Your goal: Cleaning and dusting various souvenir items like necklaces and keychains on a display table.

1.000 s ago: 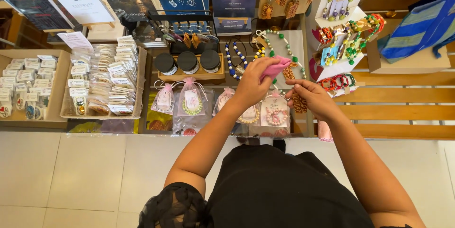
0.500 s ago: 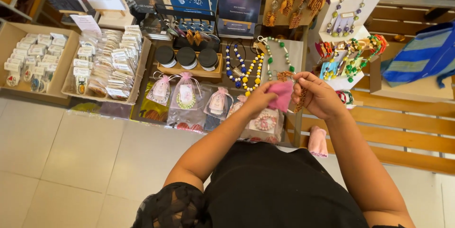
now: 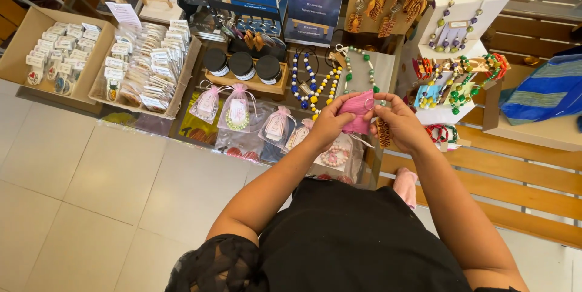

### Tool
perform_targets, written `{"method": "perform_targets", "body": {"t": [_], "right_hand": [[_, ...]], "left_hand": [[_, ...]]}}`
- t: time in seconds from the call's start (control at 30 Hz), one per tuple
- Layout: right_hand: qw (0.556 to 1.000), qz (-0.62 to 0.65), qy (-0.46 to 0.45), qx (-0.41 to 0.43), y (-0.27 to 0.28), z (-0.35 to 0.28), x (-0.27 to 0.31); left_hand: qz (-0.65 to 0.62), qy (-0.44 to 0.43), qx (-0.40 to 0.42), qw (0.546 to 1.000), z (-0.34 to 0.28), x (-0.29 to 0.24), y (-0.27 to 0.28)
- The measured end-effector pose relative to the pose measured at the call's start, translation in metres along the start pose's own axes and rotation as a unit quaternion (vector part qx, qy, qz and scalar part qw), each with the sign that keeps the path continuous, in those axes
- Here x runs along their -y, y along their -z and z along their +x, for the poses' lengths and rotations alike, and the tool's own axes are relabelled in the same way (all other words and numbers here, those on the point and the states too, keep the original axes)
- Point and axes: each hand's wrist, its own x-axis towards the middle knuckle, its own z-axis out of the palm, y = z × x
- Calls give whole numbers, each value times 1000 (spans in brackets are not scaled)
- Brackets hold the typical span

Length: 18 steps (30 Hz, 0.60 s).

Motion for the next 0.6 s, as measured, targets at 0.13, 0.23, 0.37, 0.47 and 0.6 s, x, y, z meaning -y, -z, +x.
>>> {"method": "perform_targets", "body": {"t": [0.13,0.23,0.37,0.47,0.6], "right_hand": [[999,-44,-5,-11,14,11,-17],[991,-132,1,-23,17,12,-17],[987,-150,26,-49,14,11,2],[983,-174,35,-40,10,11,23],[980,-190,63,-18,16,24,45]], "left_hand": [[49,-33,-23,998,-4,-8,-12],[93,-57,-33,993,-4,-11,-18],[125,-80,-45,988,1,-4,-20],[139,-72,-47,986,4,11,-22],[152,-34,-11,988,2,16,-27]]}}
